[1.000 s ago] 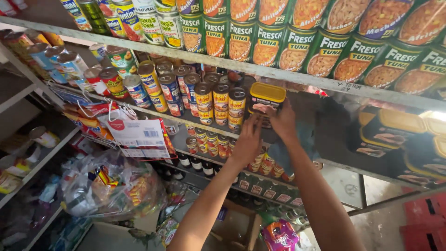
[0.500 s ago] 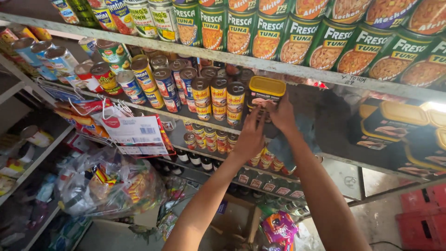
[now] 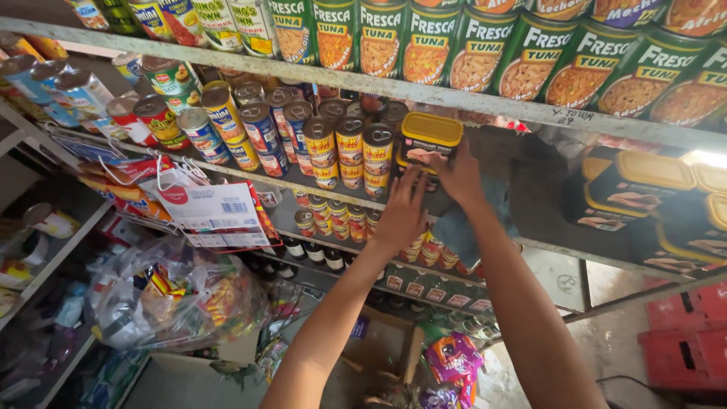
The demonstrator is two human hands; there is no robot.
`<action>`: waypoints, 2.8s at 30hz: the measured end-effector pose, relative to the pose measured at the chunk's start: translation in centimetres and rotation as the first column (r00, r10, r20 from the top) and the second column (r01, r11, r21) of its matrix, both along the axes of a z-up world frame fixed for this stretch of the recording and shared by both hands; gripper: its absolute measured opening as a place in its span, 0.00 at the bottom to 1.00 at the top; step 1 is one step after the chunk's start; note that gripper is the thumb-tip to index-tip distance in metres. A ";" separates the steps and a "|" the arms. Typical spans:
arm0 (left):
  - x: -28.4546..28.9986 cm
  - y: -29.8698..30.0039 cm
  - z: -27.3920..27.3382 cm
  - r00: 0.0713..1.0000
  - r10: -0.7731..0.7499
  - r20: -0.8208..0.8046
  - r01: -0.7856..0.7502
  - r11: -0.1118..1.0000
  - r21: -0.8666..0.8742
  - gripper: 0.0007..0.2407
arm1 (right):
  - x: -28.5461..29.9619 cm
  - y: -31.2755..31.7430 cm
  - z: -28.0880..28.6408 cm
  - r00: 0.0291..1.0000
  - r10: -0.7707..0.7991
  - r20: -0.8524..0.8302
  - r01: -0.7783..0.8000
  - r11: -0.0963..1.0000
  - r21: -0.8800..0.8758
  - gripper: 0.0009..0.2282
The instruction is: Organizing and cleaning various canned goods on a grocery store shelf.
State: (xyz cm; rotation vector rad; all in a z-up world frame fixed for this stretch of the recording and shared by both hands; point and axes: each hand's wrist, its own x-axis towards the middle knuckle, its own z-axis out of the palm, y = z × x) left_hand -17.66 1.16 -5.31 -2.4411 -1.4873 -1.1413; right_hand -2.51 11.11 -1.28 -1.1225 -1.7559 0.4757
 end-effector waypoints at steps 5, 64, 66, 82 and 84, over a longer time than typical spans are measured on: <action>-0.1 0.2 0.0 0.995 0.038 -0.097 -0.034 0.999 0.041 0.36 | -0.7 0.5 -0.4 1.000 -0.025 -0.013 0.025 1.000 0.018 0.31; 28.1 8.5 4.0 0.614 -0.378 0.693 0.461 0.884 0.073 0.29 | 25.5 -13.2 1.3 0.925 -0.377 -0.038 0.372 0.883 0.287 0.32; 25.3 7.9 4.1 0.598 -0.426 0.679 0.496 0.862 0.104 0.28 | 24.2 -13.4 2.1 0.906 -0.422 -0.025 0.404 0.847 0.347 0.31; 2.9 -0.5 -0.6 0.727 -0.052 0.685 0.137 0.988 -0.071 0.27 | 4.8 -9.2 -3.1 0.933 0.092 -0.349 -0.119 0.991 -0.055 0.25; 2.2 -0.8 -2.6 0.879 0.063 0.473 -0.126 0.987 0.103 0.26 | 3.0 -8.2 -4.3 0.927 0.116 -0.357 -0.122 0.992 0.006 0.25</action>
